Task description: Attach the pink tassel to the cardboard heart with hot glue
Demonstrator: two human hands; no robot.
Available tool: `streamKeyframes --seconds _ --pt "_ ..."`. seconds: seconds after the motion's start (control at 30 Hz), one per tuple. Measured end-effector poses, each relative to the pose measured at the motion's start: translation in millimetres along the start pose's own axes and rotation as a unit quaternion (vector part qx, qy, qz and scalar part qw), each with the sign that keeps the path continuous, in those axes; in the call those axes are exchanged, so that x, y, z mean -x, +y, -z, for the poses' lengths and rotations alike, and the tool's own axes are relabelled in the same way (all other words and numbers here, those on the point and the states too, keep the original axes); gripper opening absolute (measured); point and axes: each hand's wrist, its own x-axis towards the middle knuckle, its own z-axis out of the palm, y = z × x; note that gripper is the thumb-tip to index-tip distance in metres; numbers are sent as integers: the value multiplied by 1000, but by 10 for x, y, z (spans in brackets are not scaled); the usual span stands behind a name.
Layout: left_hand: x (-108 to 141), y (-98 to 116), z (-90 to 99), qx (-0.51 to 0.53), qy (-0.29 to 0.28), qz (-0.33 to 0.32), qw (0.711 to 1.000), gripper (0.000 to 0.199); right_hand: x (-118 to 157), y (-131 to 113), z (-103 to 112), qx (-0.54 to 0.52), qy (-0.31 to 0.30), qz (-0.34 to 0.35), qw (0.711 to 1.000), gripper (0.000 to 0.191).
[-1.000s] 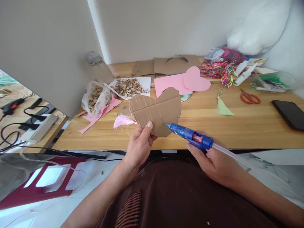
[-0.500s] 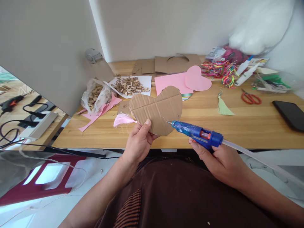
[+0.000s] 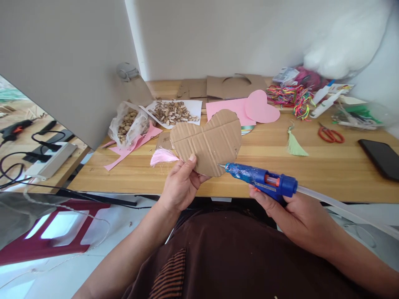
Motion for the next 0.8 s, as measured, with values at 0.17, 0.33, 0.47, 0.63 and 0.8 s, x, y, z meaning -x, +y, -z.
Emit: streamKeyframes --seconds 0.17,0.33,0.47,0.63,0.8 --pt "-7 24 5 -2 1 -14 1000 45 -3 -28 -8 -17 -2 16 1000 25" --pt "-1 47 -8 -3 2 -24 1000 42 4 -23 -19 -9 -5 24 1000 25" --pt "-2 58 -20 -7 8 -33 999 42 42 19 -36 18 -9 16 1000 24" --pt "-3 61 -25 -18 6 -47 999 44 79 76 -82 45 3 19 999 29" --pt "23 56 -45 -25 0 -67 997 44 48 46 -119 71 31 51 996 27"
